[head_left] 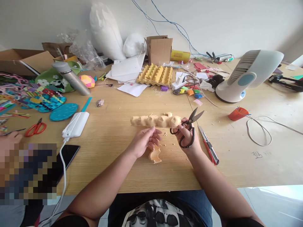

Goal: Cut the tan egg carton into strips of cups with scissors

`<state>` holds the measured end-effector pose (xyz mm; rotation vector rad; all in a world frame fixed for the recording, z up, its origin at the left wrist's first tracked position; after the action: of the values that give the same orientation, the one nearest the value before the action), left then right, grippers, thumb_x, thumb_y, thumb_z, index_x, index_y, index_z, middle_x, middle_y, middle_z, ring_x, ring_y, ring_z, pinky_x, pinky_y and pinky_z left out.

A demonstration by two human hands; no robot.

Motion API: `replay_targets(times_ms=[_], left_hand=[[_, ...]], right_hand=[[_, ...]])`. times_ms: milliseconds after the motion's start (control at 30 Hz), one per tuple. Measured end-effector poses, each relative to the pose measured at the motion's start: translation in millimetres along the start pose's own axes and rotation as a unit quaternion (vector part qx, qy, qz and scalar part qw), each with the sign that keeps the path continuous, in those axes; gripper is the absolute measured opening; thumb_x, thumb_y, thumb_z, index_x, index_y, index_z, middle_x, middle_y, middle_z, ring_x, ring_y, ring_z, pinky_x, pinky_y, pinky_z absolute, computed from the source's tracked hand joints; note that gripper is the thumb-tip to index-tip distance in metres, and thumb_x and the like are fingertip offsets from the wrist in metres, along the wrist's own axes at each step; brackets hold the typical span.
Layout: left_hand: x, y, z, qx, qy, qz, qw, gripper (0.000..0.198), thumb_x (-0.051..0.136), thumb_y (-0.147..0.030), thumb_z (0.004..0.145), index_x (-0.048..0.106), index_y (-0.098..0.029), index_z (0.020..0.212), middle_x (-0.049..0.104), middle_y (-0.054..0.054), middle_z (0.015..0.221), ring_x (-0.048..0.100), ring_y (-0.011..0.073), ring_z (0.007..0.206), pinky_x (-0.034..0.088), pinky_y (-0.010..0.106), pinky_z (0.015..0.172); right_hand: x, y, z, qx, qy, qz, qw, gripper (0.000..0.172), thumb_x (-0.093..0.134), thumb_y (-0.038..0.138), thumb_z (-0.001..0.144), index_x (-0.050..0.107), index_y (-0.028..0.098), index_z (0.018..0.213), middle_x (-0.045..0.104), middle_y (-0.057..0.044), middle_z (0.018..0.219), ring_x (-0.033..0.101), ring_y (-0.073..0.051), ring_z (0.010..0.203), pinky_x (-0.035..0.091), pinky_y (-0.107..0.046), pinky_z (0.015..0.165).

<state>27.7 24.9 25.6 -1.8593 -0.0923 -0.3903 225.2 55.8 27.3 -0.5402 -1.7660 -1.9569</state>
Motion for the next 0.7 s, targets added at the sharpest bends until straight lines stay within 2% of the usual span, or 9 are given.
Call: replay_targets(times_ms=[67, 100, 133, 200, 267, 333, 467, 600, 700], left_hand=[[-1.4, -3.0, -4.3, 0.087, -0.017, 0.148, 0.985, 0.044, 0.070, -0.059, 0.095, 0.071, -0.016, 0.085, 0.070, 0.003, 0.070, 0.063, 0.0119, 0.054, 0.045, 0.021, 0.045], [-2.1, -6.8, -7.1, 0.166, -0.049, 0.224, 0.959, 0.038, 0.069, -0.053, 0.096, 0.069, -0.018, 0.083, 0.067, 0.001, 0.068, 0.062, 0.0124, 0.057, 0.048, 0.023, 0.051], [-2.0, -11.6, -10.8, 0.258, -0.087, 0.296, 0.916, 0.030, 0.070, -0.047, 0.097, 0.069, -0.019, 0.084, 0.066, 0.001, 0.071, 0.063, 0.0140, 0.062, 0.052, 0.026, 0.058], [0.3, -19.6, -18.1, 0.414, -0.150, 0.417, 0.795, 0.015, 0.074, -0.036, 0.094, 0.070, -0.022, 0.098, 0.072, 0.005, 0.090, 0.069, 0.0210, 0.085, 0.060, 0.036, 0.078], [2.9, -23.7, -20.9, 0.496, -0.174, 0.496, 0.691, 0.033, 0.077, -0.030, 0.091, 0.067, -0.023, 0.122, 0.073, 0.011, 0.115, 0.068, 0.0294, 0.113, 0.056, 0.050, 0.103], [4.0, -24.6, -18.4, 0.512, -0.159, 0.548, 0.643, 0.059, 0.077, -0.030, 0.091, 0.054, -0.022, 0.145, 0.068, 0.017, 0.135, 0.060, 0.0358, 0.134, 0.047, 0.059, 0.117], [2.6, -20.3, -11.0, 0.459, -0.111, 0.615, 0.632, 0.078, 0.072, -0.040, 0.097, 0.033, -0.022, 0.162, 0.065, 0.020, 0.145, 0.057, 0.0397, 0.141, 0.041, 0.064, 0.121], [2.9, -17.2, -10.4, 0.442, -0.077, 0.628, 0.636, 0.070, 0.067, -0.042, 0.101, 0.035, -0.024, 0.160, 0.074, 0.015, 0.128, 0.073, 0.0323, 0.111, 0.057, 0.049, 0.096], [3.8, -18.4, -11.8, 0.452, -0.085, 0.625, 0.630, 0.068, 0.069, -0.046, 0.100, 0.039, -0.022, 0.156, 0.076, 0.014, 0.122, 0.074, 0.0314, 0.102, 0.058, 0.044, 0.084]], right_hand=[[-1.5, 1.5, 2.7, 0.008, -0.013, 0.039, 0.999, 0.040, 0.085, 0.027, 0.076, 0.056, 0.030, 0.103, 0.053, 0.006, 0.082, 0.056, -0.011, 0.070, 0.052, -0.026, 0.068], [-1.9, 2.2, 3.4, 0.012, -0.017, 0.048, 0.999, 0.040, 0.085, 0.026, 0.075, 0.056, 0.030, 0.103, 0.053, 0.006, 0.082, 0.056, -0.011, 0.070, 0.052, -0.026, 0.068], [-2.1, 2.8, 3.7, 0.015, -0.018, 0.052, 0.998, 0.041, 0.085, 0.025, 0.074, 0.056, 0.030, 0.102, 0.053, 0.006, 0.081, 0.056, -0.011, 0.070, 0.052, -0.026, 0.068], [-2.2, 3.1, 3.5, 0.019, -0.014, 0.052, 0.998, 0.041, 0.086, 0.024, 0.073, 0.057, 0.029, 0.102, 0.053, 0.006, 0.082, 0.056, -0.012, 0.070, 0.052, -0.026, 0.067], [-2.3, 1.7, 2.6, 0.027, 0.001, 0.047, 0.999, 0.040, 0.086, 0.025, 0.073, 0.059, 0.029, 0.102, 0.054, 0.006, 0.082, 0.056, -0.011, 0.070, 0.051, -0.026, 0.066], [-2.8, -0.9, 1.2, 0.041, 0.025, 0.034, 0.998, 0.039, 0.087, 0.026, 0.074, 0.061, 0.028, 0.103, 0.054, 0.006, 0.081, 0.055, -0.011, 0.068, 0.050, -0.026, 0.065], [-4.5, -4.0, -1.2, 0.064, 0.068, -0.007, 0.996, 0.039, 0.088, 0.030, 0.075, 0.063, 0.027, 0.104, 0.055, 0.005, 0.084, 0.054, -0.011, 0.063, 0.050, -0.028, 0.064], [-4.8, -1.1, -1.5, 0.064, 0.073, -0.038, 0.995, 0.042, 0.089, 0.033, 0.072, 0.062, 0.027, 0.104, 0.056, 0.004, 0.089, 0.054, -0.011, 0.064, 0.050, -0.029, 0.063], [-3.4, 3.1, -1.5, 0.057, 0.066, -0.069, 0.994, 0.042, 0.089, 0.037, 0.074, 0.062, 0.027, 0.104, 0.057, 0.003, 0.091, 0.055, -0.012, 0.066, 0.051, -0.030, 0.065]])
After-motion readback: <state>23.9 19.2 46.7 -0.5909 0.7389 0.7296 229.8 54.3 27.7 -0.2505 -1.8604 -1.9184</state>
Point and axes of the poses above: each hand's wrist, its own z-axis towards the middle knuckle, its own x-axis out of the palm, y = z × x, the point moved 3 cm from there along z, towards the middle knuckle
